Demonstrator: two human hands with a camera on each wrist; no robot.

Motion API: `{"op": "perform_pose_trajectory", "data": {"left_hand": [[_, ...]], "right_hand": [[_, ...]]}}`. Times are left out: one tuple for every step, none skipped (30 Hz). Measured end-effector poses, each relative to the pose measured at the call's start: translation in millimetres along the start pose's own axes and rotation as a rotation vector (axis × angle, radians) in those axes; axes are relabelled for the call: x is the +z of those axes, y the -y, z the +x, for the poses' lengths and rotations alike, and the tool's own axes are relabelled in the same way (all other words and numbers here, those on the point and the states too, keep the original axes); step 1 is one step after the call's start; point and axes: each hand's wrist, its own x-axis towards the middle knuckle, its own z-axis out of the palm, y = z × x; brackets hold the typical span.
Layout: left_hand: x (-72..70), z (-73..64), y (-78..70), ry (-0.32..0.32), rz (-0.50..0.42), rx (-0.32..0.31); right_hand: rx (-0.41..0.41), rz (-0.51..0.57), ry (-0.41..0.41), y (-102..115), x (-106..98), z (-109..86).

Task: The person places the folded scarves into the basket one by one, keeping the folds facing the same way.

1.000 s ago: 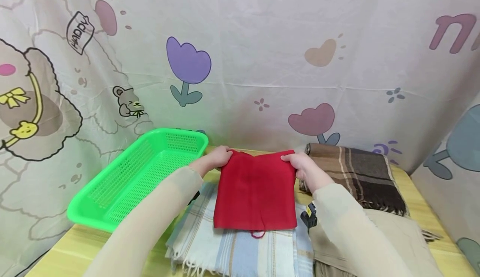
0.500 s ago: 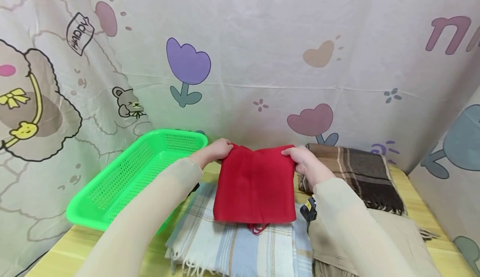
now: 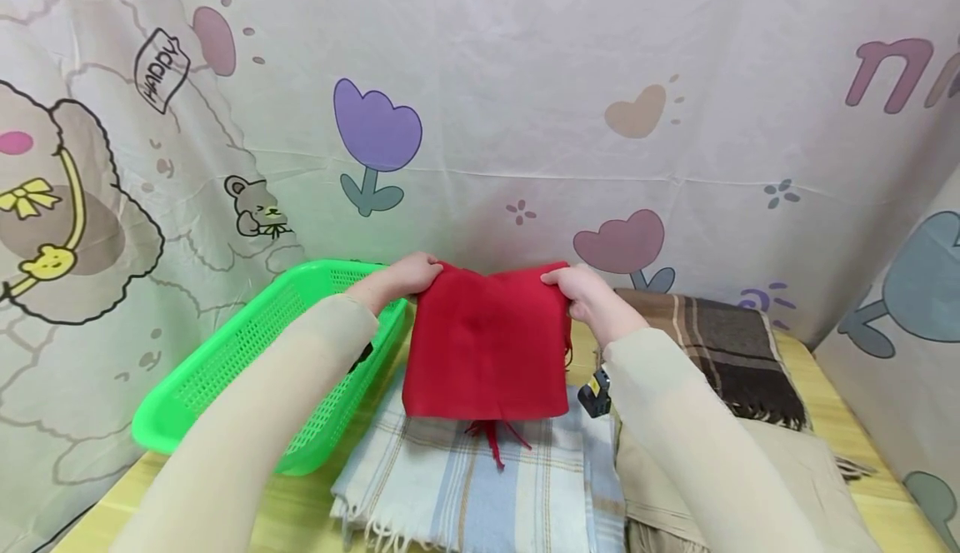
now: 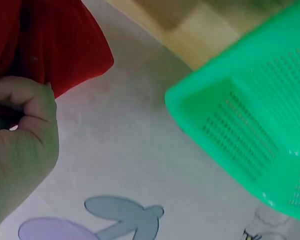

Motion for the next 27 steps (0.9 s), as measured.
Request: {"op": "perform_pose_trajectory", "data": {"left_hand": [[-4.0,-0.7,1.0,-0.001,0.008,0.004],[-8.4,-1.6,1.6,-0.004,0.016,0.006],[-13.2,-2.7,2.1,-0.008,0.024,0.008],[-18.3,-4.2,2.1,-0.016,0.041,0.008],[-24.6,-5.9,2.2,-0.026,0.063,0.009],[-30.9,-7.7,2.3,-0.038,0.089,0.012],[-37.7,-9.5,2.7,-0.052,0.117,0.015],[-45.0,-11.4,3.3,-0.065,0.146,0.018],[-52.6,-13.5,4.1,-0.075,0.167,0.018],[-60.5,-16.2,5.2,-0.086,0.185,0.02],[-68.6,-18.3,6.7,-0.095,0.196,0.021],[-76.7,-20.9,8.4,-0.104,0.205,0.02],[-84.9,-23.7,10.1,-0.112,0.209,0.018],[-93.1,-27.1,11.9,-0.116,0.208,0.015],[-100.9,-30.7,13.6,-0.119,0.206,0.01],[-108.4,-34.6,15.3,-0.119,0.216,0.009],[-115.5,-38.2,17.2,-0.118,0.231,0.009],[-122.1,-42.2,18.9,-0.11,0.241,0.01],[-128.1,-46.0,20.6,-0.101,0.26,0.011],[-134.0,-49.8,22.6,-0.095,0.279,0.013],[-139.2,-53.5,24.7,-0.091,0.306,0.013],[-143.8,-56.9,27.0,-0.09,0.342,0.015],[-148.0,-59.8,29.8,-0.096,0.379,0.018],[-151.6,-62.3,32.9,-0.104,0.425,0.016],[-154.3,-64.9,35.7,-0.115,0.469,0.002],[-156.9,-66.6,39.1,-0.124,0.52,-0.011],[-159.1,-67.9,43.2,-0.133,0.568,-0.029]], "right_hand": [[-0.002,-0.003,0.001,3,3,0.2],[-0.005,-0.004,0.001,6,6,0.4],[-0.009,-0.002,0.0,9,9,0.3],[-0.018,-0.004,0.002,13,13,0.4],[-0.03,-0.002,0.002,17,17,0.3],[-0.042,-0.002,0.002,21,21,0.7],[-0.056,0.0,0.001,25,26,1.1],[-0.072,0.005,-0.001,29,32,1.3],[-0.088,0.006,-0.003,33,38,1.2],[-0.106,0.003,-0.003,38,45,0.8],[-0.122,0.002,-0.009,42,52,0.9],[-0.136,0.003,-0.012,46,59,0.8],[-0.151,0.003,-0.015,50,67,0.9],[-0.165,-0.004,-0.019,54,75,0.6],[-0.176,-0.01,-0.022,57,84,0.2],[-0.19,-0.02,-0.026,60,93,-0.1],[-0.206,-0.026,-0.032,62,101,-0.1],[-0.228,-0.042,-0.039,63,110,-0.5],[-0.25,-0.07,-0.049,64,119,-1.0],[-0.273,-0.1,-0.057,65,129,-1.9],[-0.307,-0.14,-0.064,66,139,-2.4],[-0.34,-0.187,-0.072,65,150,-3.1],[-0.373,-0.229,-0.075,64,160,-3.3],[-0.41,-0.276,-0.079,63,171,-3.8],[-0.435,-0.311,-0.072,60,181,-4.6],[-0.47,-0.332,-0.058,57,191,-4.7],[-0.501,-0.349,-0.043,52,202,-4.9]]}}
